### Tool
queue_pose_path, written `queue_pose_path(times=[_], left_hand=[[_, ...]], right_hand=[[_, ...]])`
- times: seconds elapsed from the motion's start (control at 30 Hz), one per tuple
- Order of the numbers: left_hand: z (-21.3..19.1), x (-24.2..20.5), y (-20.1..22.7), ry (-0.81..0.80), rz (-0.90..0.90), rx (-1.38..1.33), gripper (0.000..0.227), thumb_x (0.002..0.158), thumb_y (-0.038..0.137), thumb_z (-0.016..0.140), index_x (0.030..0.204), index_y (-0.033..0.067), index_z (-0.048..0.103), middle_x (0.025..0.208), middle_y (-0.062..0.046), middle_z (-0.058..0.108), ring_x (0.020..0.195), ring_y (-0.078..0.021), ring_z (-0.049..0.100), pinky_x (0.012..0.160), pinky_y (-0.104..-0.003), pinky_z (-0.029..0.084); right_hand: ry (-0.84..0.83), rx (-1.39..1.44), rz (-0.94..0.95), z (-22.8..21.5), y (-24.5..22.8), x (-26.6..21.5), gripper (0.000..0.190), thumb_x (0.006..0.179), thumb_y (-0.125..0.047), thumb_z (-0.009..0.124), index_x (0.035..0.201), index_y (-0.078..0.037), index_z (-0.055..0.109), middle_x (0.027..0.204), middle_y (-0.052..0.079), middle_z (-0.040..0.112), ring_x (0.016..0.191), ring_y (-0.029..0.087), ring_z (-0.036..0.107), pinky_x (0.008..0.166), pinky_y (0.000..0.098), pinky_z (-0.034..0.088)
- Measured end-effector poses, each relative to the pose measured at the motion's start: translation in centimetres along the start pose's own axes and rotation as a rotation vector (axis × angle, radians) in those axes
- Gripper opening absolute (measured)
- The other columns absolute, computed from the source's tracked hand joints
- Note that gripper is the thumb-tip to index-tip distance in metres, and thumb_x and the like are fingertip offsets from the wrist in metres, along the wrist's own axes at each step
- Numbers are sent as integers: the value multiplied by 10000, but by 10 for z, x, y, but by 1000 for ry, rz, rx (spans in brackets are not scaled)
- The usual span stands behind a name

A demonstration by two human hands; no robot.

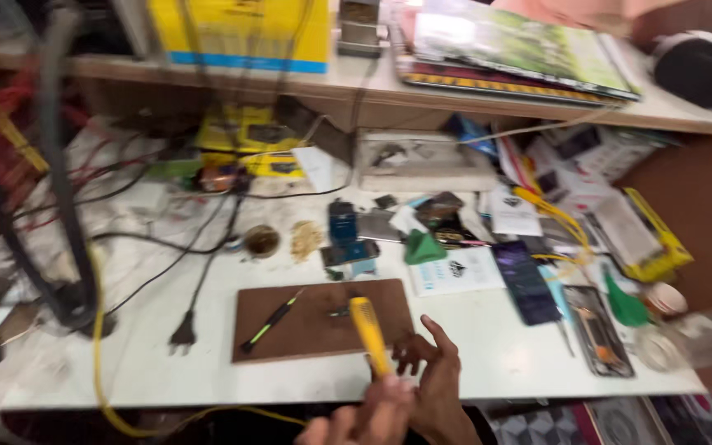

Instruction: The person uses a soldering iron and a small screwdriver to work on a small electronic component placed on a brown mat. They repeatedly apply heat and manipulate the component while seated at a cluttered workbench.

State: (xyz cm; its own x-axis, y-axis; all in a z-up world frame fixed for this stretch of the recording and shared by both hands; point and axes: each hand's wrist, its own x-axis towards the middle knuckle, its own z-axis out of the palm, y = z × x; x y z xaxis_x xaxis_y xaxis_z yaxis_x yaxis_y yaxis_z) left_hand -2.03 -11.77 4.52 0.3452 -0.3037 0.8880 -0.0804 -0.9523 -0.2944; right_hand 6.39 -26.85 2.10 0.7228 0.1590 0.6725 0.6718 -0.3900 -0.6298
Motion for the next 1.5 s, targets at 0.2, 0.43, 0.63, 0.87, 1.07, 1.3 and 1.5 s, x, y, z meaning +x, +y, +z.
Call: queue_pose_path(times=[0.2, 0.43, 0.63, 0.87, 1.07, 1.3, 1.5], left_hand=[[-25, 42, -10, -74, -8, -61, 360, 1005, 131, 647, 1363, 163, 667, 1309, 72, 689, 646, -6, 490, 610, -202, 295], [10, 24, -35, -115, -103, 75, 379, 956, 160, 575, 1311, 191, 703, 1218, 6, 722, 888, -191, 610, 691, -323, 422], [35, -8, -98, -475, -618, -222, 462, 906, 395, 668, 1177, 21, 661, 1210, -175, 606, 1121, -405, 503, 872, -516, 440], [44, -8, -110, -708, -634, -100, 453, 856, 535, 669, 970, 97, 685, 1142, -61, 605, 1163, -345, 503, 804, -605, 313], [46, -22, -113, -525, -556, -168, 348, 841, 377, 690, 1016, 76, 694, 1138, -36, 639, 1071, -323, 494, 824, -560, 276], [54, -43, -110, -591, -572, -286, 258, 905, 274, 648, 1032, 51, 636, 1119, -84, 589, 1095, -312, 506, 875, -542, 292], [74, -74, -104, -553, -625, -198, 276, 820, 332, 646, 981, 108, 655, 1049, -74, 609, 1042, -311, 548, 891, -570, 311]], right_hand=[[177, -71, 172, 46, -12, 17, 475, 853, -269, 816, 1196, -12, 611, 816, 74, 735, 647, 147, 690, 596, 284, 558], [117, 219, 58, 53, 9, 94, 261, 1066, -202, 576, 1189, 28, 565, 842, 109, 741, 700, 147, 709, 619, 260, 557], [-147, 504, 314, 90, 37, 131, 208, 1074, -182, 552, 1125, 15, 595, 801, 113, 733, 710, 141, 700, 606, 263, 528], [-250, 460, 214, 96, 44, 134, 306, 1087, -219, 510, 1258, 23, 583, 1006, 121, 762, 957, 144, 734, 800, 270, 590], [-298, 406, 258, 95, 38, 138, 309, 1081, -225, 518, 1262, 15, 590, 997, 133, 765, 896, 133, 704, 786, 275, 575], [-288, 411, 278, 89, 47, 126, 301, 1113, -255, 480, 1198, 15, 580, 940, 113, 773, 804, 101, 651, 747, 263, 553], [-192, 517, 345, 86, 41, 127, 313, 1090, -244, 491, 1234, 13, 596, 928, 111, 758, 815, 121, 667, 736, 270, 540]])
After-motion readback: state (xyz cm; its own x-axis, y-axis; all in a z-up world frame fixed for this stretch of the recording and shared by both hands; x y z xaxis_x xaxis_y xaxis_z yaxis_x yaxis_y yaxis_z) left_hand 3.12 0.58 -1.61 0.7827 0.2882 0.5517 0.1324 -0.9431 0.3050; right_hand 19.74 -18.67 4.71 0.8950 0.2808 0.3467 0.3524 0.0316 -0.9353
